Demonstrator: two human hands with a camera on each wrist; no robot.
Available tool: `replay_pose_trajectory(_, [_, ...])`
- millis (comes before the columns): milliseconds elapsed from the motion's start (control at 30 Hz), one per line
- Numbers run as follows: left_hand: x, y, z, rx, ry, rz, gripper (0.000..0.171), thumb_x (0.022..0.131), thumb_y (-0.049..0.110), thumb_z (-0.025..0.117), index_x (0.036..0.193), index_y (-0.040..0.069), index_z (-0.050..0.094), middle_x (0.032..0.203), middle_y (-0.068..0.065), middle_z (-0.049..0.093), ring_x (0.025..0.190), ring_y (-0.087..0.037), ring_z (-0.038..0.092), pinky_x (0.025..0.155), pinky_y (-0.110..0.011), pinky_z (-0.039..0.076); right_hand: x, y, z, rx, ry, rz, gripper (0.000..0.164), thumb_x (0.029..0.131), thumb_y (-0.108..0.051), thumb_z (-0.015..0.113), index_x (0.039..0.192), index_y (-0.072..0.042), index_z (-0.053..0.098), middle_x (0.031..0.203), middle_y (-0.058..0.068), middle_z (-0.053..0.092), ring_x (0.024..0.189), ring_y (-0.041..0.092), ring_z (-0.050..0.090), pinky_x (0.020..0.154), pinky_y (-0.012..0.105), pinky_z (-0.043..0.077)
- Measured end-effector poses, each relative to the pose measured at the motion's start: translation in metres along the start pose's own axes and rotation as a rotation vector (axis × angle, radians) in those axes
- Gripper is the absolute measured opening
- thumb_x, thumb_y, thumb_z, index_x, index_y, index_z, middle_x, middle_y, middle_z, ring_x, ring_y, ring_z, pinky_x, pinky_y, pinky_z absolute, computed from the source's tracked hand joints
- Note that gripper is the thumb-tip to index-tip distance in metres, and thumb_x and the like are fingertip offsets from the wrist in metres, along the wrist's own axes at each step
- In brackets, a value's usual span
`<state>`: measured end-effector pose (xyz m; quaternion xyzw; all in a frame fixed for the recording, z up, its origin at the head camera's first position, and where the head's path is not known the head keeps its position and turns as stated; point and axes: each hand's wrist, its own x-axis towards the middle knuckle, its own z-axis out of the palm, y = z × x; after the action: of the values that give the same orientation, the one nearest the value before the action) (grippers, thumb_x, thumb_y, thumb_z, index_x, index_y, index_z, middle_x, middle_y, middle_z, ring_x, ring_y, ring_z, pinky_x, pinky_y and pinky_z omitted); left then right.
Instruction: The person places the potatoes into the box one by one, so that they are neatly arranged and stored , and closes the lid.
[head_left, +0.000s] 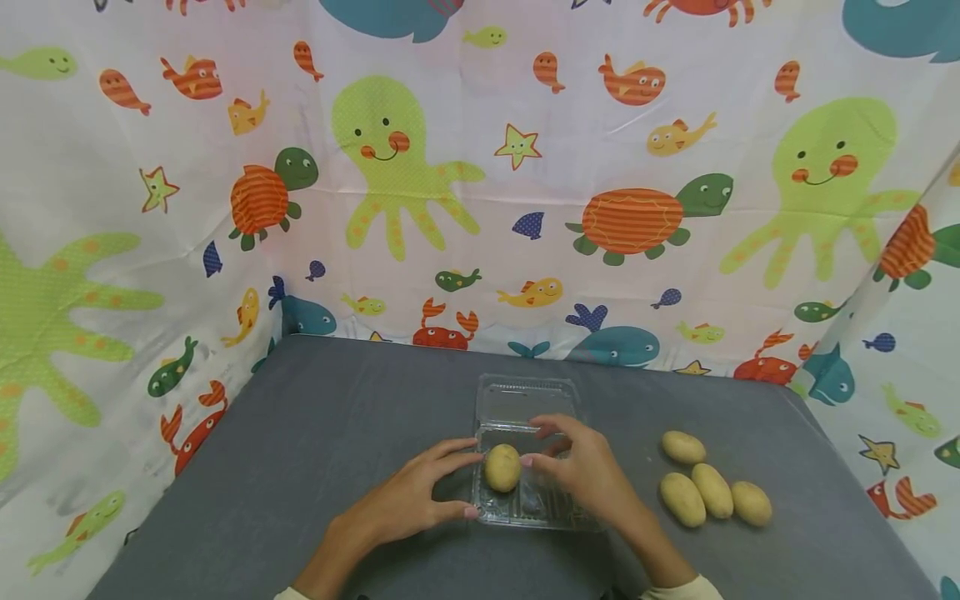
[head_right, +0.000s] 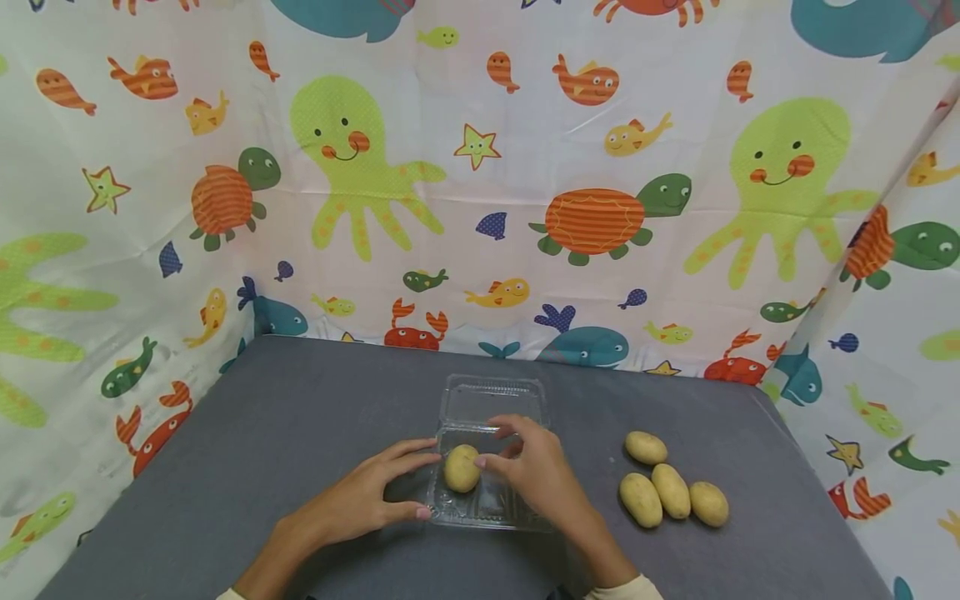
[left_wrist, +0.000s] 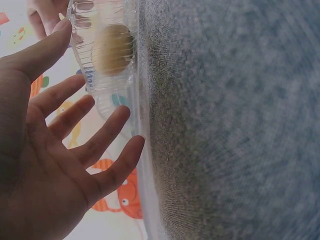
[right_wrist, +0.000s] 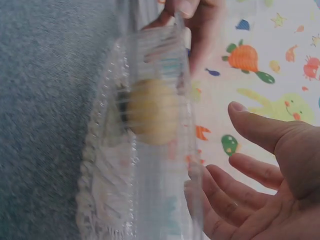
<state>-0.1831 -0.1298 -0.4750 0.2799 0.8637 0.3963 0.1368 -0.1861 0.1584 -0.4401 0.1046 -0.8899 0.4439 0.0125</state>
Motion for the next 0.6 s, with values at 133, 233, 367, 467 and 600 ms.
replay_pose_trajectory(133, [0.0,0.0,0.0,0.004,0.004,-0.002,0.072,0.095,0.052,0.078,0.158,0.031,0.052,0.169,0.008,0.037,0.154,-0.033,0.038,0.115,-0.069,0.038,0.0,0.003,-0.007,-0.002,0.02,0.005,0.053,0.086,-0.032,0.09,0.133,-0.017,0.071,0.119,0.007,0.074,0.095,0.018,0.074,0.072,0.03,0.059])
replay_pose_trajectory(233, [0.0,0.0,0.0,0.007,0.009,-0.001,0.071,0.095,0.052,0.078,0.157,0.032,0.052,0.168,0.008,0.037,0.154,-0.032,0.038,0.116,-0.068,0.037,0.0,0.004,-0.013,0.007,0.029,0.012,0.053,0.087,-0.034,0.089,0.134,-0.019,0.07,0.12,0.006,0.074,0.098,0.02,0.074,0.074,0.031,0.06])
replay_pose_trajectory(367, [0.001,-0.001,0.0,0.004,0.01,0.0,0.071,0.094,0.053,0.078,0.157,0.033,0.052,0.168,0.008,0.037,0.154,-0.031,0.038,0.116,-0.068,0.038,-0.001,0.007,-0.02,0.022,0.029,0.014,0.053,0.088,-0.035,0.088,0.136,-0.02,0.069,0.122,0.006,0.074,0.101,0.022,0.073,0.074,0.03,0.061])
replay_pose_trajectory(467, [0.001,-0.001,0.001,0.007,0.011,-0.002,0.071,0.094,0.054,0.077,0.157,0.033,0.052,0.168,0.009,0.037,0.154,-0.031,0.038,0.116,-0.067,0.038,-0.001,0.01,-0.025,0.022,0.029,0.011,0.053,0.089,-0.036,0.088,0.136,-0.019,0.069,0.122,0.006,0.074,0.102,0.023,0.073,0.075,0.03,0.061])
replay_pose_trajectory(600, [0.001,-0.002,0.001,0.019,0.015,-0.002,0.071,0.094,0.055,0.077,0.157,0.034,0.053,0.167,0.011,0.038,0.154,-0.031,0.039,0.116,-0.067,0.038,-0.001,0.013,-0.032,0.044,0.032,0.004,0.053,0.089,-0.034,0.088,0.136,-0.02,0.069,0.123,0.008,0.074,0.103,0.023,0.072,0.076,0.03,0.061])
